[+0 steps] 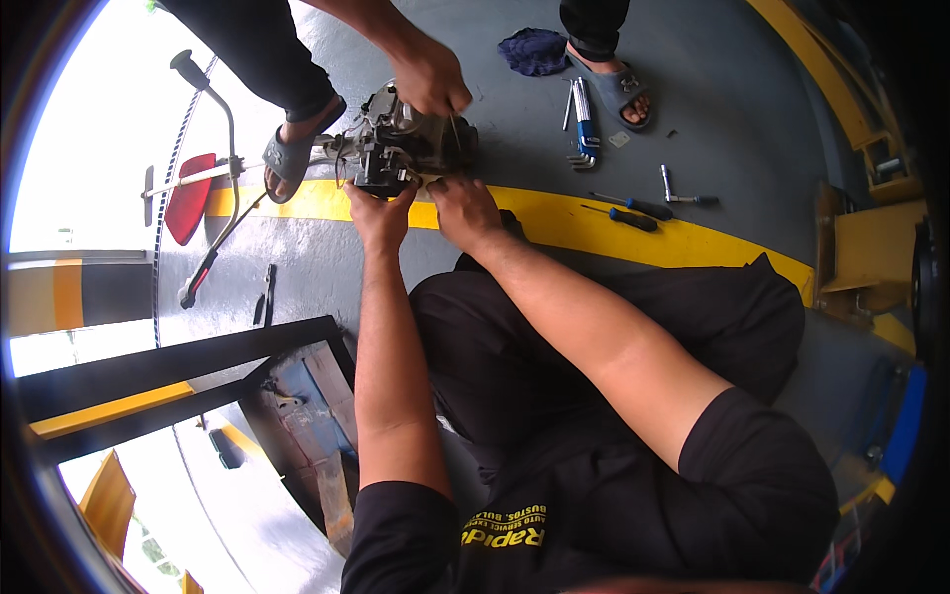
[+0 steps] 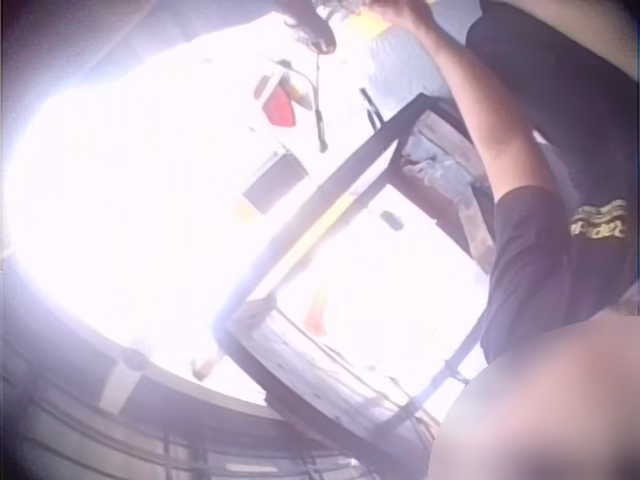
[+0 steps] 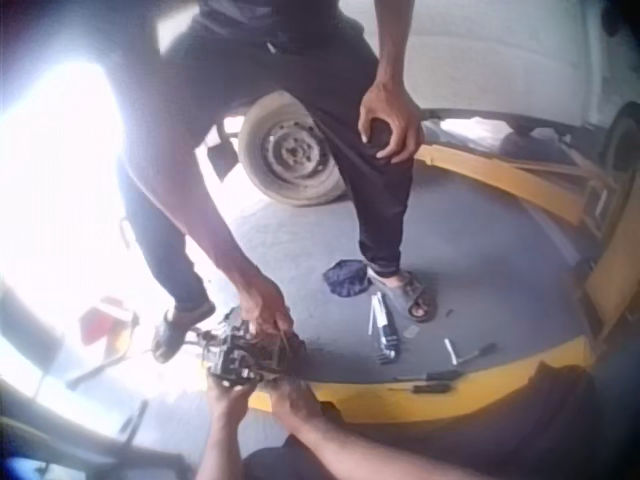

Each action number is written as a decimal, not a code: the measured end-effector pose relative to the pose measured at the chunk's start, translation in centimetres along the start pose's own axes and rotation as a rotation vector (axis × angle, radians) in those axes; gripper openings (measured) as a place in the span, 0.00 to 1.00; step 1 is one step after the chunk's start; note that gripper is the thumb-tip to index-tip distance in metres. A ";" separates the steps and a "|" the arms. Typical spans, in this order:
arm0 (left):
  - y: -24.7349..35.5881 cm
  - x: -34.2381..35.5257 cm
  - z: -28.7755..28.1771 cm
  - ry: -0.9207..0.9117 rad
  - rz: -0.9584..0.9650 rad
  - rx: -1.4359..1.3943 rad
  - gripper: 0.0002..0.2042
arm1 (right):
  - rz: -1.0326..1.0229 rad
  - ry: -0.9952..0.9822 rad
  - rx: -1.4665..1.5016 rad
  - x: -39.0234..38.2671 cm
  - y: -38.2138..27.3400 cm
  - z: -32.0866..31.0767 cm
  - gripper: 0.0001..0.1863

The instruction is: The person sits on the floor and uses a screwdriver to adjust and tighten components on a small engine. They repeatedly reposition the engine and use their hands to manipulate various parts while another person stands nearby.

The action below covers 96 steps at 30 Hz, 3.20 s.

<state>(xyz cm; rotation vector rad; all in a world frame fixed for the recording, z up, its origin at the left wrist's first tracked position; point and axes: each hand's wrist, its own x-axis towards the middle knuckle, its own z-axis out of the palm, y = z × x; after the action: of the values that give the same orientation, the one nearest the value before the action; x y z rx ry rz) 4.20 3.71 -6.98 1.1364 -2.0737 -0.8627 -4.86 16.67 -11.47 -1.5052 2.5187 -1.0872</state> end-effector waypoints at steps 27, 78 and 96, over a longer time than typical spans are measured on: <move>-1.0 0.5 0.1 0.021 -0.009 0.008 0.51 | 0.228 -0.119 0.288 0.2 -0.3 -0.4 0.15; 0.5 7.5 -5.4 -0.234 -0.432 -0.154 0.20 | 0.122 -0.044 0.214 1.1 0.1 0.7 0.10; -1.6 7.7 -3.7 -0.426 -0.504 -0.429 0.17 | 0.209 -0.120 0.203 1.2 -0.1 0.5 0.13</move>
<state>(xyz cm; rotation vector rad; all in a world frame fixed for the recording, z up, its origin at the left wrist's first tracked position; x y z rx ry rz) 4.41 -4.56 -4.39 1.3278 -1.7835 -1.8288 -5.31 15.44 -11.40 -1.1894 2.3401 -1.1413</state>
